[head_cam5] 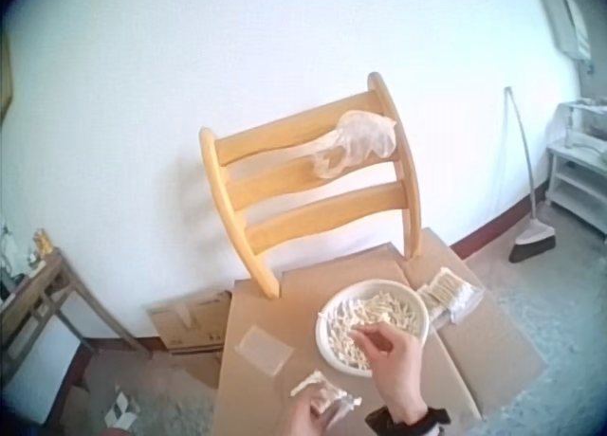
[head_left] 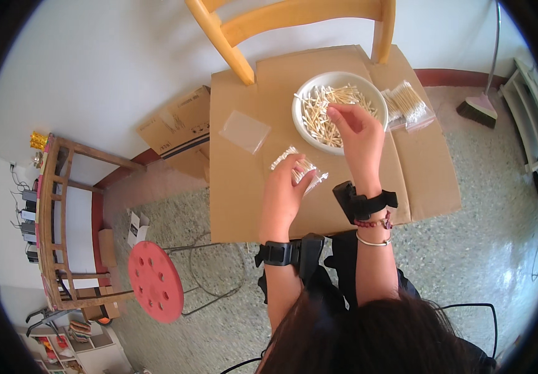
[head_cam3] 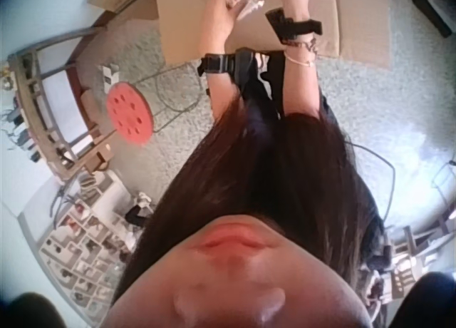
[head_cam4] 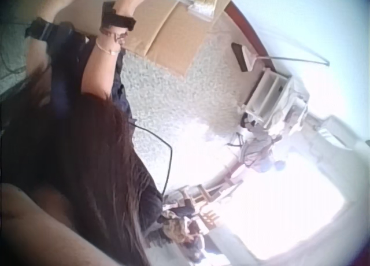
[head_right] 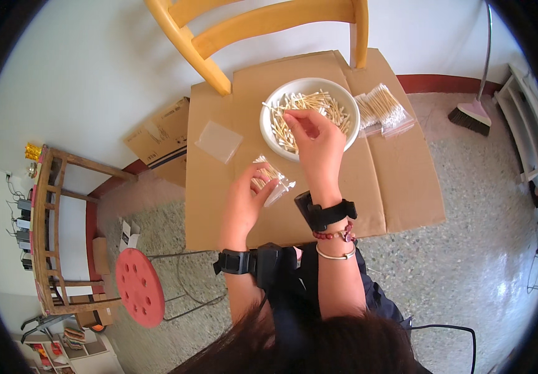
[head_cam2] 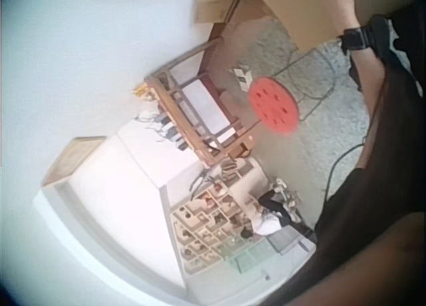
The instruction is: Packing several cotton swabs into small plastic zip-top bags.
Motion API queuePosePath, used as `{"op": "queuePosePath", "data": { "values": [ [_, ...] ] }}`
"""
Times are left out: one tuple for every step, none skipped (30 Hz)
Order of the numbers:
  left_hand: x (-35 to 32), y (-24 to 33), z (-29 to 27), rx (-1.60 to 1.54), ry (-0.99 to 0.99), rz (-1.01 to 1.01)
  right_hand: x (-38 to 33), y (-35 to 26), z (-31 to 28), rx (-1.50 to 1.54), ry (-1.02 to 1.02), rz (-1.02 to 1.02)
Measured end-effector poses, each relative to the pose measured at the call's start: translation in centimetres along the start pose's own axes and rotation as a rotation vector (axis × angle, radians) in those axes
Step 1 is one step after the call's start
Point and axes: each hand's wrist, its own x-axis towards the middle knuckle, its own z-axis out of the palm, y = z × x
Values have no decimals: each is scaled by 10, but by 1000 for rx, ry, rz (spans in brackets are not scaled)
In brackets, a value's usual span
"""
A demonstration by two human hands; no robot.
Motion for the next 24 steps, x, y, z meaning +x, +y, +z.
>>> {"op": "queuePosePath", "data": {
  "values": [
    [2, 5, 1, 3, -1, 7, -1, 1, 2, 238, -58, 86],
    [3, 11, 2, -134, 35, -11, -2, 2, 4, 476, -117, 171],
    [5, 16, 2, -271, 72, -29, -3, -2, 5, 480, -114, 168],
    [6, 20, 2, -269, 73, -25, -6, -8, 5, 627, -146, 245],
    [7, 24, 3, -389, 125, -15, -8, -11, 6, 774, -178, 322],
    [7, 27, 3, -510, 179, -4, -9, -11, 7, 776, -178, 319],
    [9, 27, 4, -509, 182, -1, -11, -10, 9, 815, -216, 327],
    [11, 27, 4, -603, 252, 73, -12, -10, 12, 852, -255, 336],
    [13, 29, 5, -700, 319, 149, -14, -14, 12, 865, -260, 357],
    [14, 30, 6, -703, 318, 152, -14, -14, 13, 864, -260, 354],
    [14, 32, 6, -805, 358, 144, -15, -12, 14, 899, -295, 344],
    [15, 34, 6, -908, 398, 137, -15, -11, 15, 934, -331, 334],
    [16, 36, 5, -911, 400, 141, -16, -12, 14, 942, -346, 336],
    [16, 38, 4, -911, 442, 100, -16, -11, 14, 941, -348, 332],
    [15, 38, 3, -912, 487, 60, -16, -10, 14, 947, -370, 333],
    [15, 37, 2, -915, 491, 65, -16, -11, 15, 952, -393, 334],
    [14, 36, 1, -935, 476, 72, -17, -13, 15, 951, -398, 328],
    [14, 35, 2, -957, 457, 77, -18, -14, 15, 911, -436, 338],
    [14, 36, 3, -962, 459, 82, -19, -15, 15, 870, -473, 348],
    [14, 37, 3, -982, 448, 74, -19, -13, 16, 866, -475, 343],
    [15, 38, 3, -1001, 437, 66, -20, -10, 18, 858, -519, 330],
    [15, 38, 3, -1007, 438, 69, -20, -8, 19, 849, -563, 318],
    [16, 37, 4, -1017, 426, 79, -21, -9, 19, 840, -560, 313],
    [15, 37, 3, -1022, 417, 92, -21, -10, 19, 840, -564, 308]
  ]
}}
